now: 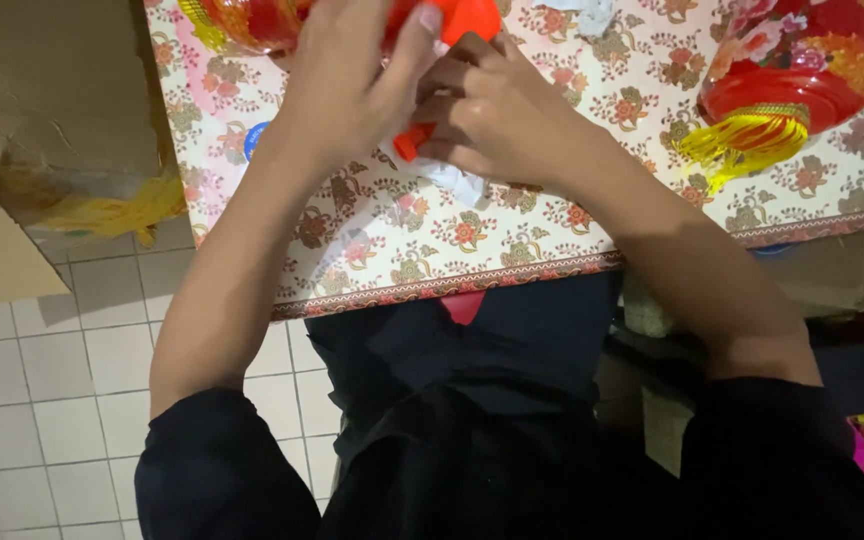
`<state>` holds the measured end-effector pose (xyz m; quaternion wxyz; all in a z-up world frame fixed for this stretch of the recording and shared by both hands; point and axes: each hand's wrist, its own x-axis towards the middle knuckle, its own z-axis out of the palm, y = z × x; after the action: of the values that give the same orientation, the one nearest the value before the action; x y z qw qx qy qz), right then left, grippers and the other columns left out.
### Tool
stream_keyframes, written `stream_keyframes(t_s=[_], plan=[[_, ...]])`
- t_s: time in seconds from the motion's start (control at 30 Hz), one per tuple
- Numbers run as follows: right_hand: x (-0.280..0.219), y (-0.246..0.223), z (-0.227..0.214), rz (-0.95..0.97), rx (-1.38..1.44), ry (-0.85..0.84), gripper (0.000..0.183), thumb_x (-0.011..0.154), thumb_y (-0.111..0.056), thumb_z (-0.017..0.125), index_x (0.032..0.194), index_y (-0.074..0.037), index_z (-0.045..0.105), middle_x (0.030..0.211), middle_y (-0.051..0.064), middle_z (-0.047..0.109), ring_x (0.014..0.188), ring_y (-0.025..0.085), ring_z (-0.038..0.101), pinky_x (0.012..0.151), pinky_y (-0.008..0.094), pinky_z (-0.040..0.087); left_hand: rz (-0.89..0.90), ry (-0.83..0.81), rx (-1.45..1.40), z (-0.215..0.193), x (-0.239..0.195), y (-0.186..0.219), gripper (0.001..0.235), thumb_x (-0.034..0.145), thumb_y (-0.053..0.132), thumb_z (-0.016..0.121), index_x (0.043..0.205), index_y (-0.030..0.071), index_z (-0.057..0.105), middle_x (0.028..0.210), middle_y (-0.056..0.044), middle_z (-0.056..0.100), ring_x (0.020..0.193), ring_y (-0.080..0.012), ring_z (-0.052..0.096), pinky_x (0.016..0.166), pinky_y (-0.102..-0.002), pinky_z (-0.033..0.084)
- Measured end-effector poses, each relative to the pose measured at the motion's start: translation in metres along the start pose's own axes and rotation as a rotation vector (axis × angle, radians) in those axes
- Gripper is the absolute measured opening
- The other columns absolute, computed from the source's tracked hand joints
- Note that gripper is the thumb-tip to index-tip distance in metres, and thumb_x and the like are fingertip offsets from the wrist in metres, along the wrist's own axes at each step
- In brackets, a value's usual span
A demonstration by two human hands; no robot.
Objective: Assembling decorative red lanterns by applying glue to plastic handles and attaching them to the lantern bodies.
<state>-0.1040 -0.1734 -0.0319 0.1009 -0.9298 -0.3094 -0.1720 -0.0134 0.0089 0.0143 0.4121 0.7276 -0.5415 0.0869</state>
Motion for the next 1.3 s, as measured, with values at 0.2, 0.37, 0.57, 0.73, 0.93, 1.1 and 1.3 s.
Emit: stream_keyframes(t_s=[0.2, 0.37, 0.57, 0.73, 0.93, 1.1, 1.3], plan=[[0.000, 0.006, -0.013, 0.179, 0.476, 0.155, 0.007, 0.090, -0.001, 0.076, 0.095, 0.000, 0.071, 0.092, 0.010, 0.063, 0.087, 0.026, 0.059, 0.100, 0.052, 0.043, 0.008, -0.124, 0.140, -0.006, 0.002, 0.001, 0.031, 0.112, 0.020, 0.037, 0.130, 0.004, 0.057, 0.122, -0.017, 0.063, 0.104, -0.0393, 0.060, 0.066, -0.048, 0.047], [-0.013, 0.032, -0.018, 0.493, 0.544, 0.441, 0.033, 0.096, 0.009, 0.082, 0.117, 0.001, 0.058, 0.107, 0.016, 0.064, 0.096, 0.026, 0.066, 0.083, 0.033, 0.061, 0.119, -0.125, 0.194, -0.012, 0.003, -0.016, 0.031, 0.104, -0.002, 0.071, 0.132, 0.001, 0.058, 0.125, -0.018, 0.062, 0.114, -0.0399, 0.058, 0.084, -0.048, 0.051], [-0.020, 0.036, -0.030, 0.299, 0.476, 0.411, 0.008, 0.108, 0.005, 0.072, 0.111, 0.010, 0.067, 0.109, 0.022, 0.067, 0.100, 0.033, 0.065, 0.089, 0.040, 0.056, 0.114, -0.109, 0.212, -0.006, 0.001, -0.036, 0.032, 0.093, -0.007, 0.075, 0.123, 0.003, 0.068, 0.108, -0.011, 0.071, 0.098, -0.0309, 0.062, 0.075, -0.040, 0.047], [-0.017, 0.041, -0.024, 0.201, 0.404, 0.453, 0.013, 0.106, 0.003, 0.069, 0.115, 0.011, 0.071, 0.106, 0.025, 0.072, 0.096, 0.035, 0.071, 0.086, 0.043, 0.059, 0.159, -0.116, 0.192, 0.000, 0.001, -0.037, 0.029, 0.097, 0.002, 0.080, 0.125, 0.002, 0.070, 0.106, -0.012, 0.074, 0.096, -0.0289, 0.065, 0.082, -0.042, 0.054], [-0.022, 0.045, -0.019, 0.124, 0.358, 0.432, 0.022, 0.106, 0.000, 0.073, 0.125, 0.009, 0.072, 0.109, 0.026, 0.076, 0.095, 0.035, 0.072, 0.084, 0.042, 0.058, 0.094, -0.170, 0.070, 0.010, 0.001, -0.029, 0.029, 0.112, 0.019, 0.053, 0.127, 0.000, 0.067, 0.097, -0.013, 0.072, 0.087, -0.0289, 0.067, 0.077, -0.042, 0.051], [-0.015, 0.040, -0.027, 0.030, 0.374, 0.470, 0.024, 0.099, 0.019, 0.081, 0.119, 0.011, 0.073, 0.106, 0.026, 0.074, 0.096, 0.036, 0.070, 0.086, 0.042, 0.058, -0.083, -0.265, -0.252, 0.003, 0.005, -0.017, 0.040, 0.112, 0.021, 0.036, 0.092, 0.001, 0.063, 0.077, -0.009, 0.073, 0.052, -0.0145, 0.056, 0.053, -0.031, 0.042], [-0.022, 0.041, -0.025, -0.007, 0.349, 0.396, 0.040, 0.092, 0.029, 0.071, 0.127, 0.009, 0.072, 0.103, 0.024, 0.074, 0.092, 0.035, 0.067, 0.085, 0.042, 0.055, -0.165, -0.386, -0.400, -0.001, 0.006, -0.021, 0.044, 0.115, 0.022, 0.041, 0.081, 0.007, 0.064, 0.054, 0.000, 0.049, 0.043, -0.0075, 0.041, 0.048, -0.024, 0.032]])
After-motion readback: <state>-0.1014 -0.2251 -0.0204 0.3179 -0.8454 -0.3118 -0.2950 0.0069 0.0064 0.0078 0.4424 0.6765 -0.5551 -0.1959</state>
